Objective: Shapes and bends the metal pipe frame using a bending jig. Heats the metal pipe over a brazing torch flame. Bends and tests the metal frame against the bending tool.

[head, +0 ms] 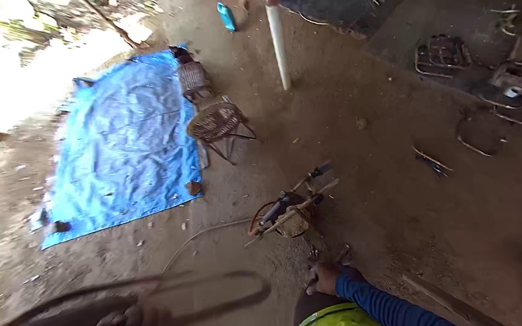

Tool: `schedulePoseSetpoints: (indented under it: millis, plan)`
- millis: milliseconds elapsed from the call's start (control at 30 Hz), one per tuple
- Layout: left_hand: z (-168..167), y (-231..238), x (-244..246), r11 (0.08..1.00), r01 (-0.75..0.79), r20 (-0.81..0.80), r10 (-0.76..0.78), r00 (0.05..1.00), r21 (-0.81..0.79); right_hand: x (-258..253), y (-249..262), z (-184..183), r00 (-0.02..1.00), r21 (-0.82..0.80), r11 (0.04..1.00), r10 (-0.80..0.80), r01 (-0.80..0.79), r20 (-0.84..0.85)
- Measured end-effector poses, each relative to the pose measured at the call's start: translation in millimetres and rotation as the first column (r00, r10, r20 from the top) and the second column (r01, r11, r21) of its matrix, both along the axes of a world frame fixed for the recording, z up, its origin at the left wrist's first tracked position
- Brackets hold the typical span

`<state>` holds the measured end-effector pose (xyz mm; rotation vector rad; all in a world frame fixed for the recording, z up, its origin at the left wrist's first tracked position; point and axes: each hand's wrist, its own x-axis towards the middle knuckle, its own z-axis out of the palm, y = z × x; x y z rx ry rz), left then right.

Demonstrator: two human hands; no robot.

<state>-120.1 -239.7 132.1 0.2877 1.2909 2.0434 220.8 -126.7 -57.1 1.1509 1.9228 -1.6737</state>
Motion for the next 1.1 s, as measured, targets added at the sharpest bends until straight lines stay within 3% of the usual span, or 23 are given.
schedulePoseSetpoints:
  millis: [67, 133, 233, 300, 400, 433, 500, 600, 667, 700, 767, 800, 867, 933, 967, 1033, 1100]
  plan:
    - [26, 39, 26, 0.983, -0.175, 0.017, 0.175, 0.984, 0.045, -3, 12, 25, 0.974, 0.083, 0.982, -0.157, 0.172, -0.165]
    - [38, 61, 52, 0.949, -0.315, 0.049, 0.313, 0.948, 0.019, 0, 12, 32, 0.874, 0.134, 0.921, -0.289, 0.365, -0.392]
    - [36, 77, 79, 0.914, -0.400, 0.120, 0.405, 0.907, -0.062, 6, 15, 26, 0.556, 0.085, 0.632, -0.600, 0.771, -0.575]
    - [36, 81, 88, 0.910, -0.408, 0.114, 0.415, 0.903, -0.075, 12, 30, 34, 0.390, 0.015, 0.482, -0.692, 0.876, -0.607]
    - [38, 99, 103, 0.943, -0.327, 0.218, 0.309, 0.926, 0.052, 29, 62, 58, 0.454, -0.016, 0.532, -0.737, 0.846, -0.501]
    - [40, 107, 108, 0.954, -0.288, 0.242, 0.261, 0.935, 0.087, 30, 69, 56, 0.477, -0.017, 0.543, -0.752, 0.839, -0.456]
    - [47, 128, 118, 0.973, -0.200, 0.197, 0.175, 0.965, 0.118, 23, 70, 22, 0.443, 0.048, 0.506, -0.702, 0.861, -0.558]
    - [26, 157, 125, 0.992, 0.118, -0.098, -0.114, 0.989, 0.042, 6, 78, 62, 0.378, -0.134, 0.505, -0.774, 0.853, -0.508]
    - [-9, 166, 132, 0.904, 0.424, -0.263, -0.425, 0.866, -0.063, -6, 76, 104, 0.365, -0.301, 0.550, -0.789, 0.779, -0.494]
    - [-28, 170, 137, 0.797, 0.596, -0.318, -0.593, 0.739, -0.100, -12, 73, 117, 0.367, -0.392, 0.598, -0.770, 0.699, -0.521]
    - [-56, 177, 151, 0.582, 0.806, -0.271, -0.798, 0.539, -0.111, -14, 67, 133, 0.397, -0.466, 0.657, -0.741, 0.593, -0.541]
    - [-64, 180, 157, 0.571, 0.813, -0.200, -0.815, 0.544, -0.112, -13, 69, 134, 0.463, -0.428, 0.655, -0.749, 0.623, -0.474]
    - [-75, 193, 167, 0.731, 0.648, -0.108, -0.677, 0.728, -0.214, -19, 77, 87, 0.452, -0.374, 0.550, -0.832, 0.747, -0.321]
    - [-91, 204, 167, 0.847, 0.471, -0.075, -0.501, 0.862, -0.246, -20, 87, 23, 0.226, -0.428, 0.275, -0.961, 0.861, -0.162]
    - [-94, 205, 163, 0.881, 0.398, -0.059, -0.425, 0.903, -0.257, -19, 95, 1, 0.130, -0.367, 0.144, -0.990, 0.919, -0.063]
    - [-96, 216, 154, 0.906, 0.287, -0.022, -0.309, 0.951, -0.312, -16, 126, -46, 0.013, -0.192, 0.001, -0.998, 0.981, 0.059]
    - [-106, 216, 148, 0.853, 0.209, -0.051, -0.264, 0.963, -0.478, -18, 153, -80, -0.009, -0.175, -0.036, -0.988, 0.984, 0.155]
